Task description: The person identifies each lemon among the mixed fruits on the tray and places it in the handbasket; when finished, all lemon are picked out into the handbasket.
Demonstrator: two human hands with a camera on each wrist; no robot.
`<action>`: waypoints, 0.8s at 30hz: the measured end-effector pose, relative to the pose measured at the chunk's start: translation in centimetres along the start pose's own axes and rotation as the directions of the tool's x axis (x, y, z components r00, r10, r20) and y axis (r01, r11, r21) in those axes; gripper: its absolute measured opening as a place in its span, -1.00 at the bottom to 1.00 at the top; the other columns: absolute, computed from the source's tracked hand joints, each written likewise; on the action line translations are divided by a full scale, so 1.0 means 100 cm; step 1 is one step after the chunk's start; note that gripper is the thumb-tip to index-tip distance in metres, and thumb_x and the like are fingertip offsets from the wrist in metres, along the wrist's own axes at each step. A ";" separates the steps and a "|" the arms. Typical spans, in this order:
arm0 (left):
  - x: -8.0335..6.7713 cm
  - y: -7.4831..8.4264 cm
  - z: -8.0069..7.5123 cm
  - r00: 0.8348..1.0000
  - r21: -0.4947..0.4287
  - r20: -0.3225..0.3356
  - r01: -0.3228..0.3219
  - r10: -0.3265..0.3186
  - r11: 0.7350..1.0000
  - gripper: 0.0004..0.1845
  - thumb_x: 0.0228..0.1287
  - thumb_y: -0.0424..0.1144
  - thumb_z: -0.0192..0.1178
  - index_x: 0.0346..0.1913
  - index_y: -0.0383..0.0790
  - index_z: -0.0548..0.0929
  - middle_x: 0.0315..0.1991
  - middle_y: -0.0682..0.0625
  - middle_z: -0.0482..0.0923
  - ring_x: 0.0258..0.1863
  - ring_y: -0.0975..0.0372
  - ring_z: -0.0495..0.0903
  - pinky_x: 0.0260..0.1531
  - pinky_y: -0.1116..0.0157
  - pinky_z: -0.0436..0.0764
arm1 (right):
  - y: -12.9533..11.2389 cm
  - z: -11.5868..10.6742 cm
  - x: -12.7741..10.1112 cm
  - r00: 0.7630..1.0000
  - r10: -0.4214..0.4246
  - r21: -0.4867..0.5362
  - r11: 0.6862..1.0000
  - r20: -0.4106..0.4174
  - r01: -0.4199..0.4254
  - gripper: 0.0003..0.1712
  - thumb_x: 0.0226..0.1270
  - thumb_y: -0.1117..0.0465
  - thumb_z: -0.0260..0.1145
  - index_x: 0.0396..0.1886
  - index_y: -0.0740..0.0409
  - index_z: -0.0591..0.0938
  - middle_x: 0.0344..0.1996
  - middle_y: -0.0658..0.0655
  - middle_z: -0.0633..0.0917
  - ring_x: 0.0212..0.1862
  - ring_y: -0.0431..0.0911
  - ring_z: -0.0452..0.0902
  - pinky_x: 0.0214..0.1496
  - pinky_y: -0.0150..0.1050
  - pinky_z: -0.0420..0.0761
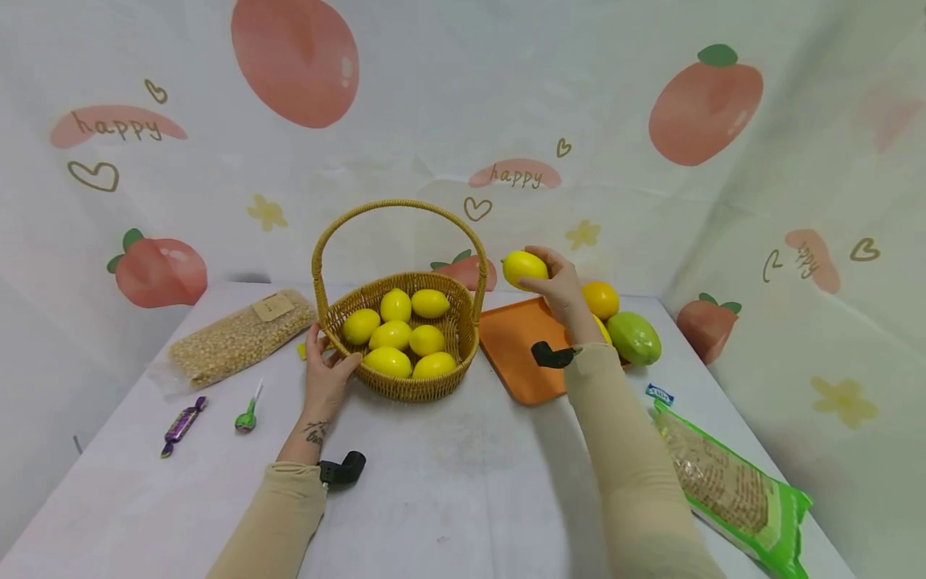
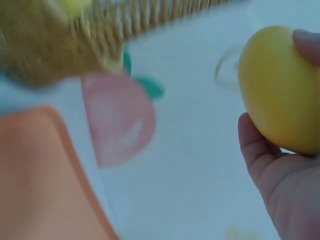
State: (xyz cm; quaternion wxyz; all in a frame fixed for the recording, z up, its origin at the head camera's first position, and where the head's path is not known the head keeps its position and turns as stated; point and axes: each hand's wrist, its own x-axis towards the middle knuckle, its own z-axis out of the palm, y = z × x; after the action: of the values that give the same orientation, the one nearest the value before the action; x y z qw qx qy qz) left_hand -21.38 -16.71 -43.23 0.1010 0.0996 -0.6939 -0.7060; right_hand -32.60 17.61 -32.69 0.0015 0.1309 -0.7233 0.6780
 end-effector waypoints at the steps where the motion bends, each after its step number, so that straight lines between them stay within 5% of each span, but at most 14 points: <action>1: 0.000 0.000 0.000 1.000 0.003 0.002 -0.002 0.002 1.000 -0.03 0.17 -0.38 0.10 0.46 0.09 -0.29 0.39 -0.20 -0.06 0.24 -0.04 0.20 -0.32 0.63 0.44 | -0.003 0.002 -0.006 1.000 -0.013 0.014 1.000 0.021 0.012 -0.29 0.11 0.48 0.26 0.31 0.22 0.32 0.15 0.08 0.42 -0.05 -0.14 0.40 -0.09 -0.42 0.51; 8: 0.000 -0.001 0.001 1.000 0.006 0.000 -0.023 0.023 1.000 -0.04 0.17 -0.38 0.09 0.46 0.10 -0.29 0.38 -0.22 -0.04 0.24 -0.07 0.21 -0.33 0.63 0.44 | -0.001 0.038 -0.045 0.974 -0.102 0.174 0.983 0.202 0.067 -0.36 0.03 0.57 0.22 0.20 0.31 0.39 0.03 -0.01 0.50 -0.05 -0.11 0.43 -0.09 -0.34 0.54; 13: 0.000 -0.001 0.000 1.000 0.006 -0.003 -0.024 0.024 1.000 -0.03 0.18 -0.38 0.10 0.46 0.09 -0.30 0.39 -0.23 -0.06 0.25 -0.08 0.19 -0.31 0.64 0.42 | 0.006 0.080 -0.044 0.945 -0.128 0.215 0.974 0.300 0.064 -0.33 0.00 0.57 0.22 0.21 0.41 0.34 0.04 0.02 0.51 -0.04 -0.10 0.43 -0.06 -0.31 0.52; 24: 0.000 0.001 0.000 1.000 -0.016 0.011 -0.013 0.013 1.000 -0.03 0.19 -0.39 0.11 0.47 0.03 -0.32 0.41 -0.22 -0.10 0.29 -0.07 0.16 -0.28 0.65 0.41 | 0.003 0.138 -0.006 0.956 -0.017 0.027 1.000 0.291 0.009 -0.33 0.08 0.52 0.27 0.25 0.20 0.40 0.19 0.19 0.44 0.05 -0.03 0.40 0.11 -0.20 0.48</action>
State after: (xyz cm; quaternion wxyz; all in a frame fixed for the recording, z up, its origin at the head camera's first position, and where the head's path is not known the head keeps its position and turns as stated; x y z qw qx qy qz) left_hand -21.34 -16.69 -43.14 0.1026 0.0905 -0.6893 -0.7114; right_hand -29.67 4.15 -34.25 -0.1024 0.2342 -0.7062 0.6603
